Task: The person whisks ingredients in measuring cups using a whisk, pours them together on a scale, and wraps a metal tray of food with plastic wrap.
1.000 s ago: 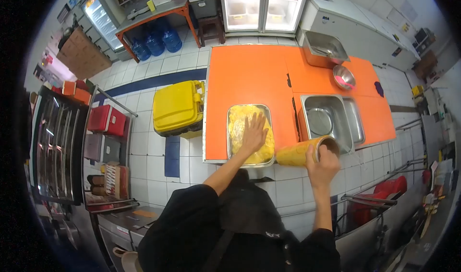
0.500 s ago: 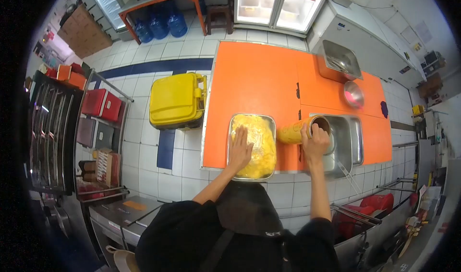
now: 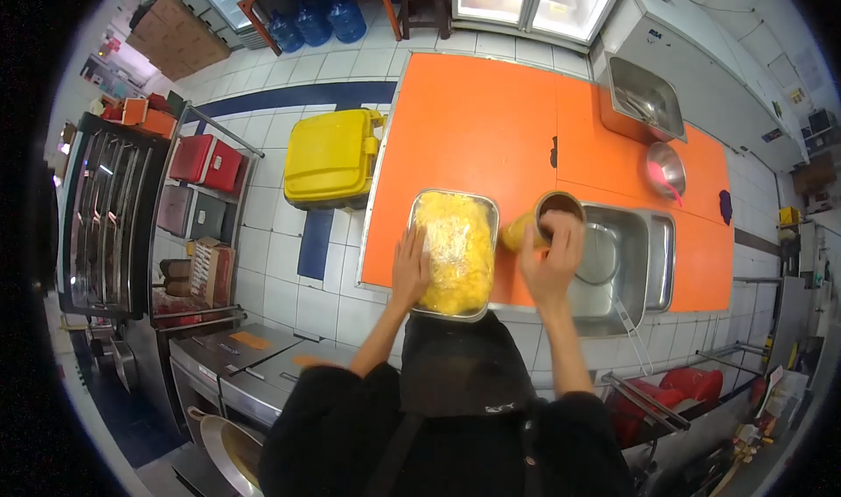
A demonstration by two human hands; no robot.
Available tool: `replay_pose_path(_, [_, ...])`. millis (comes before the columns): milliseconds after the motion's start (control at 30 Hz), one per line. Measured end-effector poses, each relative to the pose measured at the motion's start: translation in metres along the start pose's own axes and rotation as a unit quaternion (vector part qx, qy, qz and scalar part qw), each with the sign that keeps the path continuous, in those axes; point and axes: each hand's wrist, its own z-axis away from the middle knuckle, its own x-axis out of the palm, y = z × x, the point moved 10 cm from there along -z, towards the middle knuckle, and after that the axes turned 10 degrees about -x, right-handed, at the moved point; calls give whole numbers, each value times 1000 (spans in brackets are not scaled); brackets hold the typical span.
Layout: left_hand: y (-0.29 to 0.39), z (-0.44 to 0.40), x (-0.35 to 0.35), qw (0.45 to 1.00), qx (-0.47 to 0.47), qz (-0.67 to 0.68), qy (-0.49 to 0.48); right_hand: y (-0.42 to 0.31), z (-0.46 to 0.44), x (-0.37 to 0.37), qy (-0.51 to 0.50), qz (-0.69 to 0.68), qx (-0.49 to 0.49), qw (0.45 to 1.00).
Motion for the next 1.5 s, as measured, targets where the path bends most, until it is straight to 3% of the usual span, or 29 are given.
replay_pose_path(33, [-2,20,0,999,-25,-26,33,-11,9,-14,56,-58,-27,996])
replay_pose_path(100, [5,43,5,994,-52,-57,72,-29,39,-12,16,-176,-36,984])
replay_pose_path(167, [24,56,14,987,-54,-80,128,-23,95,18,-91,-204,48,973])
replay_pose_path(200, [31,51,17,986,-52,-85,132,-20,115,19,-87,-208,48,973])
replay_pose_path(267, [56,20,18,983,-30,-107,144,-3,155,41,-172,-242,126,947])
replay_pose_path(333, [78,-16,20,986,-15,-92,138,4,178,41,-208,-249,145,935])
replay_pose_path(400, [94,-50,52,981,46,-183,53,7,190,44,-249,-259,159,920])
replay_pose_path(433, [93,-61,58,980,41,-184,59,7,192,45,-253,-273,164,914])
replay_pose_path(500, [108,-66,91,953,171,-247,-31,5,193,48,-257,-295,162,906])
replay_pose_path(633, [80,-66,62,961,104,-255,-22,20,198,44,-242,-274,180,913])
replay_pose_path(733, [74,-31,56,966,127,-226,7,32,208,45,-247,-256,218,909])
replay_pose_path(800, [71,-33,55,962,155,-223,-33,34,209,60,-266,-251,238,900])
replay_pose_path(900, [36,-74,33,977,54,-203,46,32,216,80,-266,-224,253,903])
replay_pose_path(1000, [17,-84,20,989,-36,-138,35,58,261,121,-265,-161,272,911])
replay_pose_path(1033, [11,-69,20,990,-42,-134,26,83,309,148,-277,-193,361,869])
replay_pose_path(1100, [-10,-31,-4,992,-74,36,98,67,319,148,-314,-306,568,697])
replay_pose_path(1133, [-21,-7,-12,986,-114,79,94,67,322,152,-314,-304,570,696])
replay_pose_path(1233, [-92,89,-1,918,-293,237,124,60,341,155,-293,-374,595,648])
replay_pose_path(1300, [-138,134,23,885,-343,289,129,47,341,153,-294,-385,632,605])
replay_pose_path(1367, [-152,158,28,843,-393,337,144,38,343,153,-302,-373,630,610])
replay_pose_path(1433, [-141,154,30,744,-436,487,140,35,349,150,-316,-362,624,616])
replay_pose_path(1467, [-144,153,30,738,-440,490,150,34,348,150,-303,-388,614,617])
replay_pose_path(1500, [-144,147,25,769,-417,460,154,29,341,149,-289,-416,603,616])
